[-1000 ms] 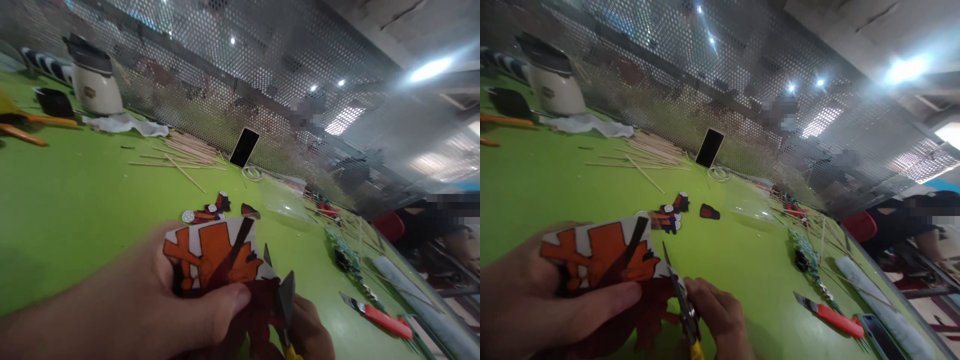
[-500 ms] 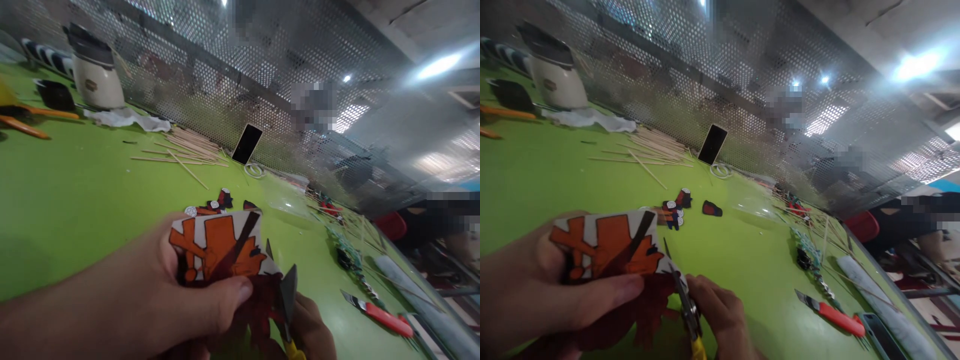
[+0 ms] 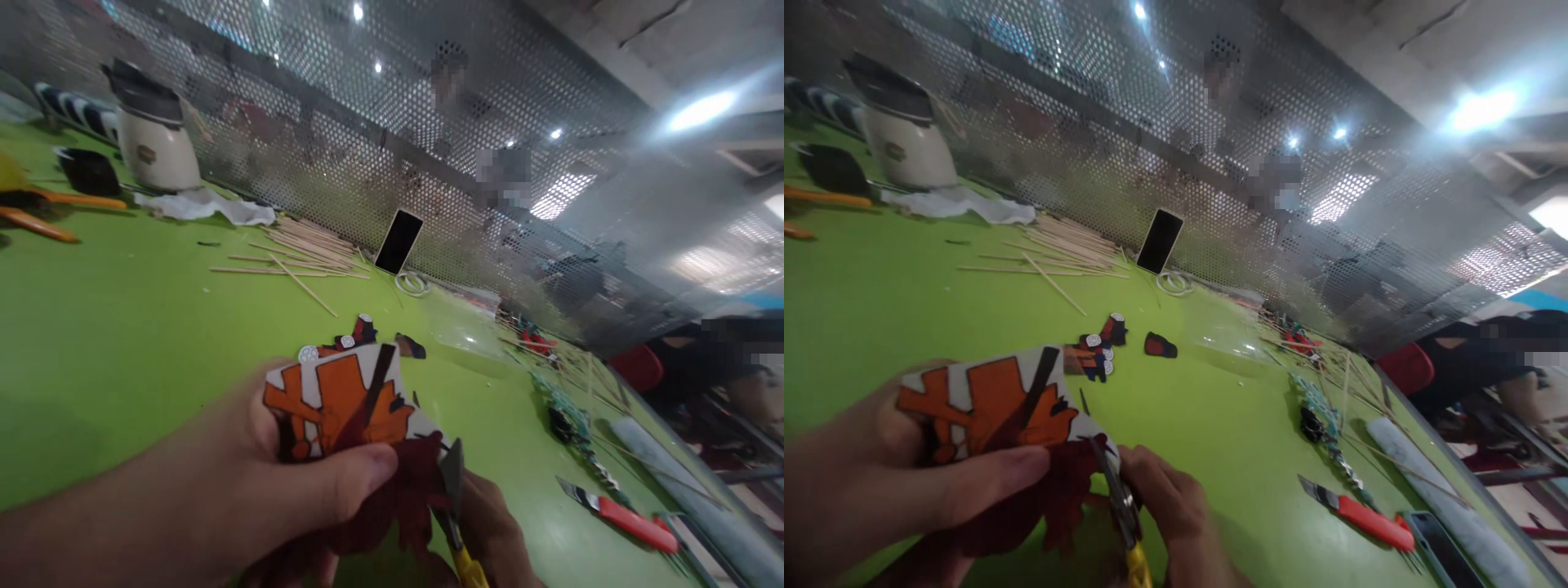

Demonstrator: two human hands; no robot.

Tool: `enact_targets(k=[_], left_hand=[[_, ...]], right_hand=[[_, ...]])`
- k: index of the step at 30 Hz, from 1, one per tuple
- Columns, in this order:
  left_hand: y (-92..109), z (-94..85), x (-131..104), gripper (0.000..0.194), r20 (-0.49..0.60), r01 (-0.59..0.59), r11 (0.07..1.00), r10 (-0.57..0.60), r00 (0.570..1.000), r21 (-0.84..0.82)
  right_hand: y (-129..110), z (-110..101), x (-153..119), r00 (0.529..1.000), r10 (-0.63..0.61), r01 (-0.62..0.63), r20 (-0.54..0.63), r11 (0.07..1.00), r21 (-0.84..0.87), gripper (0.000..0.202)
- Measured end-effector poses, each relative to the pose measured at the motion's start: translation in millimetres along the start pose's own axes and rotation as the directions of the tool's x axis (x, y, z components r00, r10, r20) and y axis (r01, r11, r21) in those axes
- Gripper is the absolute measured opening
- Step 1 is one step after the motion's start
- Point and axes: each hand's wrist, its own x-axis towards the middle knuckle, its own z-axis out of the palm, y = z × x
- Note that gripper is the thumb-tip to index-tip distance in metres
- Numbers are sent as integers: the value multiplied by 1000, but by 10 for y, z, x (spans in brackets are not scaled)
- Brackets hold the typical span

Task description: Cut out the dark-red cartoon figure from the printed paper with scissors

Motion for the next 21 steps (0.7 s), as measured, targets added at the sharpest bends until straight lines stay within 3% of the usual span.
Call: enact_targets(k=[3, 6, 11, 16, 18, 21], left_hand=[[167, -65, 14, 36, 91, -37, 996, 30, 995, 75], [237, -113, 37, 34, 106, -83, 993, 75, 992, 79], [280, -124, 75, 32, 127, -109, 992, 101, 987, 58], [319, -133, 116, 22, 7, -257, 966, 257, 966, 0], [317, -153, 133, 12, -57, -316, 948, 314, 948, -31], [314, -182, 155, 6, -59, -341, 939, 338, 939, -48]], right_hand=[[100, -52, -74, 997, 49, -44, 65, 997, -71, 73], [158, -142, -123, 986, 52, -41, 159, 997, -72, 67], [197, -196, -140, 995, 23, -16, 99, 998, -65, 64], [121, -112, 45, 986, 37, -35, 162, 999, -15, 59], [68, -73, 110, 989, 46, -52, 139, 998, 37, 49], [40, -33, 98, 998, 46, -48, 37, 998, 48, 37]])
